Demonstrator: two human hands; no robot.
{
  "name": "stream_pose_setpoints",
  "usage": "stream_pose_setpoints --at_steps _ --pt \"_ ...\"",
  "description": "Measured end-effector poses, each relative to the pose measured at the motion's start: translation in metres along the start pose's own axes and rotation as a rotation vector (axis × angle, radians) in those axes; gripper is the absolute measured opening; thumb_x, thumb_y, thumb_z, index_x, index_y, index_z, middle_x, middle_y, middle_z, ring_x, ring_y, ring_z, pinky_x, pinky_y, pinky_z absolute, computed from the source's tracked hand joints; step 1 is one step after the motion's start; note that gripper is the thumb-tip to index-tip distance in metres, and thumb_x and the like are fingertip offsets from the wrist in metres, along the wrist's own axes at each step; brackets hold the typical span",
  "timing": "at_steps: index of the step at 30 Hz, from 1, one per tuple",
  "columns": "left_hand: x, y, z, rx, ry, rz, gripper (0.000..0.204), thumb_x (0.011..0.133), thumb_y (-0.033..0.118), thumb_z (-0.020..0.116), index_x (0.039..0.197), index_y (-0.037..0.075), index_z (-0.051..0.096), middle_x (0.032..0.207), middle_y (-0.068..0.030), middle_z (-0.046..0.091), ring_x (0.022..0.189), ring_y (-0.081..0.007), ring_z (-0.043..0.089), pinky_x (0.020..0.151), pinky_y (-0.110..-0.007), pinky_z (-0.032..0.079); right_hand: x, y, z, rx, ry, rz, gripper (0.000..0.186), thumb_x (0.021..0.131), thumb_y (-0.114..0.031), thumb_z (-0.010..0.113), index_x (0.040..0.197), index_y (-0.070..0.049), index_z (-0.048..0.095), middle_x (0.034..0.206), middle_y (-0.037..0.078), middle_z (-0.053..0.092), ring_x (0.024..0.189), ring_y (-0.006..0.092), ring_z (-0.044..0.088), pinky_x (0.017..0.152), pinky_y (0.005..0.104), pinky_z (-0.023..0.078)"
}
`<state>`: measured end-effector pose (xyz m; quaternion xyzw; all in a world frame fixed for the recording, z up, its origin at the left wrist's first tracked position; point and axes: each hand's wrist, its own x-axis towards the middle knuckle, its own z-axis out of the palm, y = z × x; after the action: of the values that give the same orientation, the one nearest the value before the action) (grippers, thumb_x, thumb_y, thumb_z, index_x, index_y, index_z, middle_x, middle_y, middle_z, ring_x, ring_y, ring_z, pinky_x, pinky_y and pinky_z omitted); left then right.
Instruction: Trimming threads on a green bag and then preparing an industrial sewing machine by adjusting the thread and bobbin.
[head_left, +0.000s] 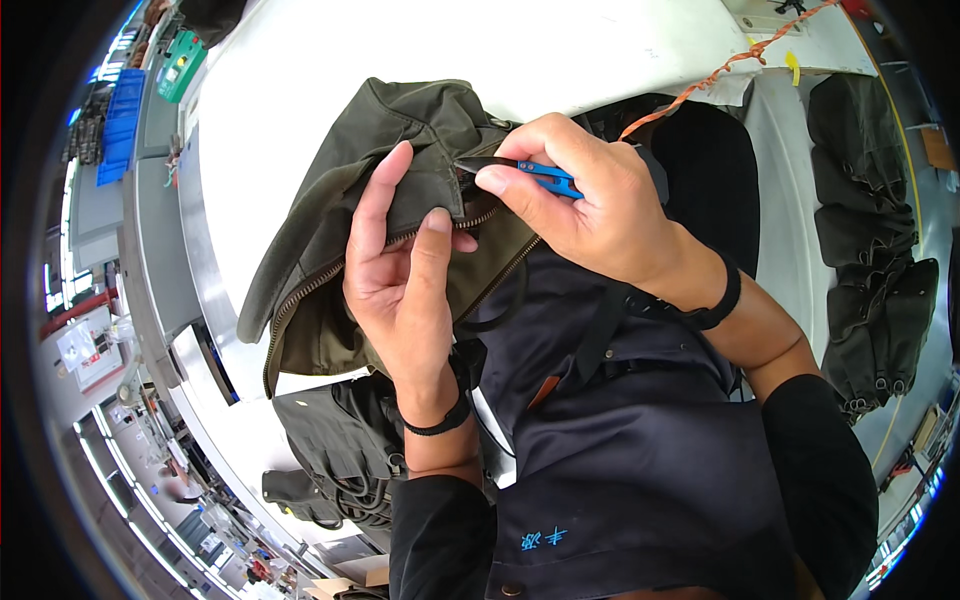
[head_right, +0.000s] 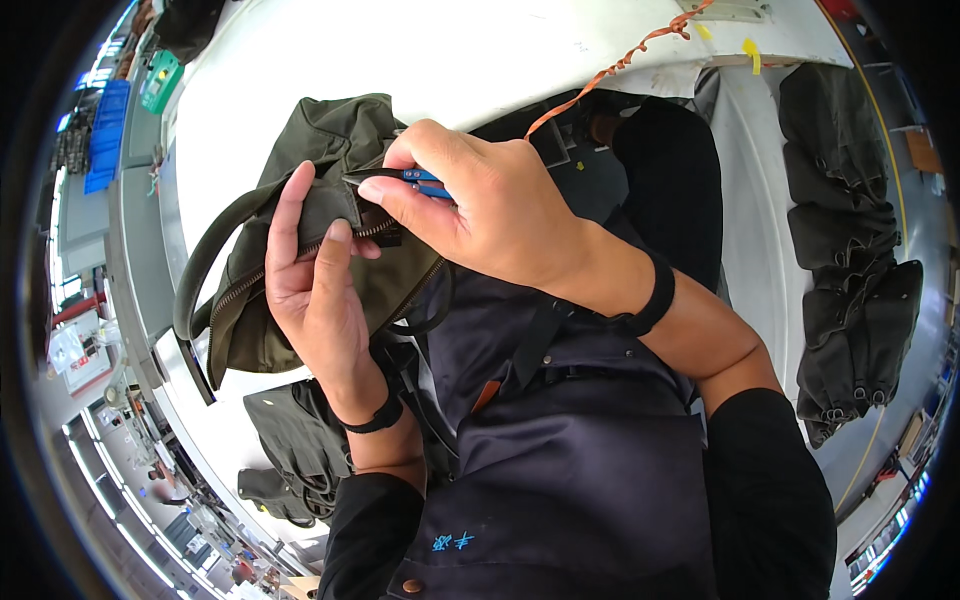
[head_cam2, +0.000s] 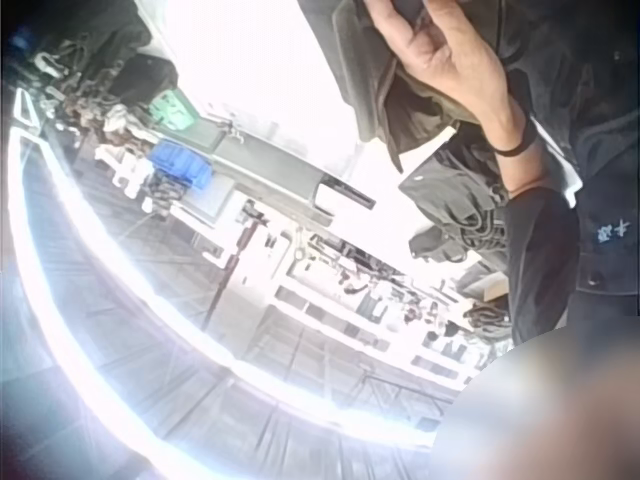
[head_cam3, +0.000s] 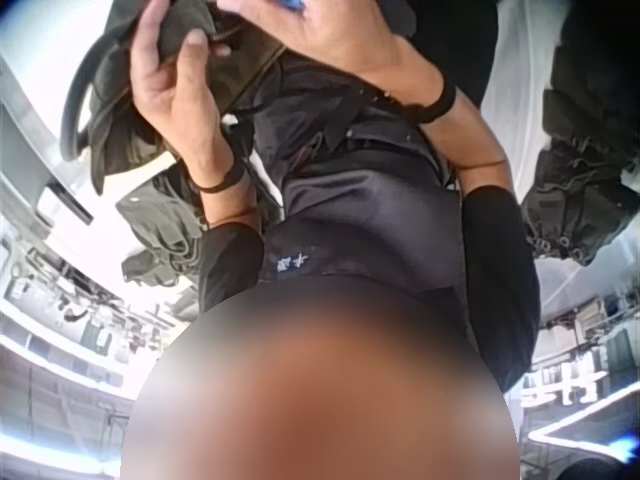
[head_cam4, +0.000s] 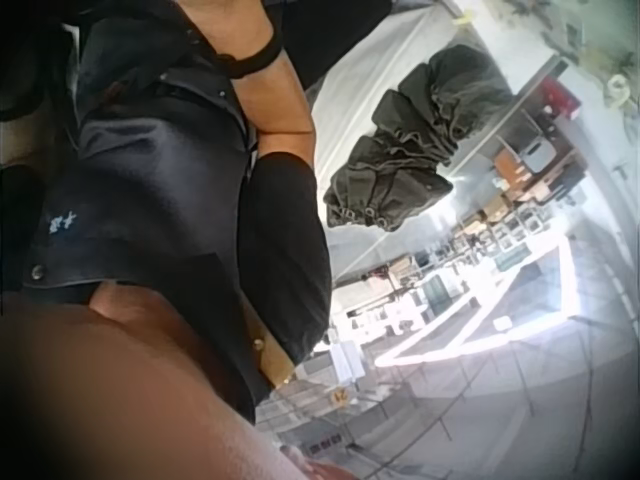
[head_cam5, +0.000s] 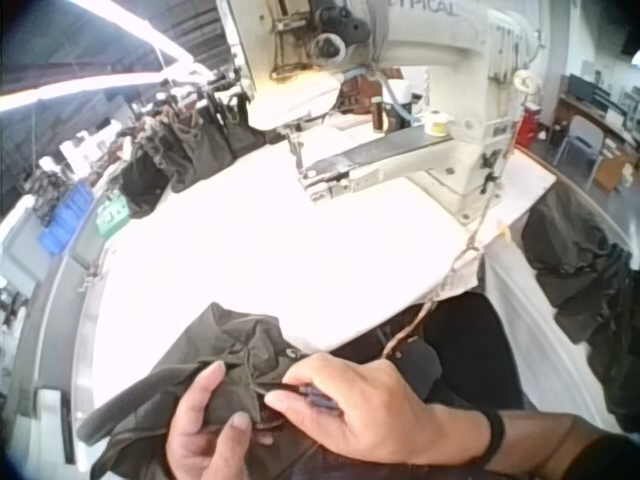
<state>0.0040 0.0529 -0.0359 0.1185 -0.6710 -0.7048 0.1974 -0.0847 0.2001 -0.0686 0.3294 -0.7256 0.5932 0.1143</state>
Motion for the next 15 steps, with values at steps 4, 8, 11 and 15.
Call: stream_pose_setpoints --at_steps 4,8,11,15 --pt "-0.001 0.000 0.000 -0.016 -0.006 -0.009 0.047 0.094 -0.005 0.060 0.140 -0.004 0.051 0.105 -0.0074 0.068 0.081 -0.0071 0.062 0.070 -0.022 0.053 -0.001 0.002 0.000 -0.067 -0.040 -0.067 0.029 0.084 -0.022 0.080 0.098 -0.004 0.062 0.084 0.010 0.070 0.066 0.0239 0.070 0.054 0.0302 0.054" --pt "0.000 -0.002 -0.001 -0.017 -0.003 -0.007 0.047 0.094 -0.006 0.060 0.140 -0.005 0.051 0.102 -0.0074 0.069 0.079 -0.0073 0.062 0.069 -0.022 0.052 0.000 0.006 0.006 -0.097 -0.032 -0.103 0.031 0.084 -0.024 0.080 0.099 -0.004 0.061 0.087 0.009 0.071 0.066 0.0250 0.070 0.053 0.0314 0.054" --pt "0.001 -0.003 -0.002 -0.056 0.002 -0.026 0.048 0.093 -0.007 0.059 0.140 -0.005 0.051 0.102 -0.0078 0.069 0.078 -0.0078 0.062 0.069 -0.022 0.052 -0.001 0.007 0.010 -0.073 -0.015 -0.092 0.032 0.085 -0.025 0.080 0.098 -0.004 0.061 0.087 0.009 0.071 0.065 0.0254 0.070 0.052 0.0317 0.053" --pt "0.002 -0.005 -0.005 -0.101 -0.003 -0.047 0.048 0.092 -0.006 0.058 0.140 -0.005 0.051 0.101 -0.0076 0.069 0.078 -0.0081 0.062 0.067 -0.022 0.052 -0.003 0.008 0.011 -0.068 -0.001 -0.091 0.031 0.085 -0.026 0.079 0.098 -0.004 0.061 0.086 0.009 0.071 0.064 0.0248 0.069 0.050 0.0313 0.052"
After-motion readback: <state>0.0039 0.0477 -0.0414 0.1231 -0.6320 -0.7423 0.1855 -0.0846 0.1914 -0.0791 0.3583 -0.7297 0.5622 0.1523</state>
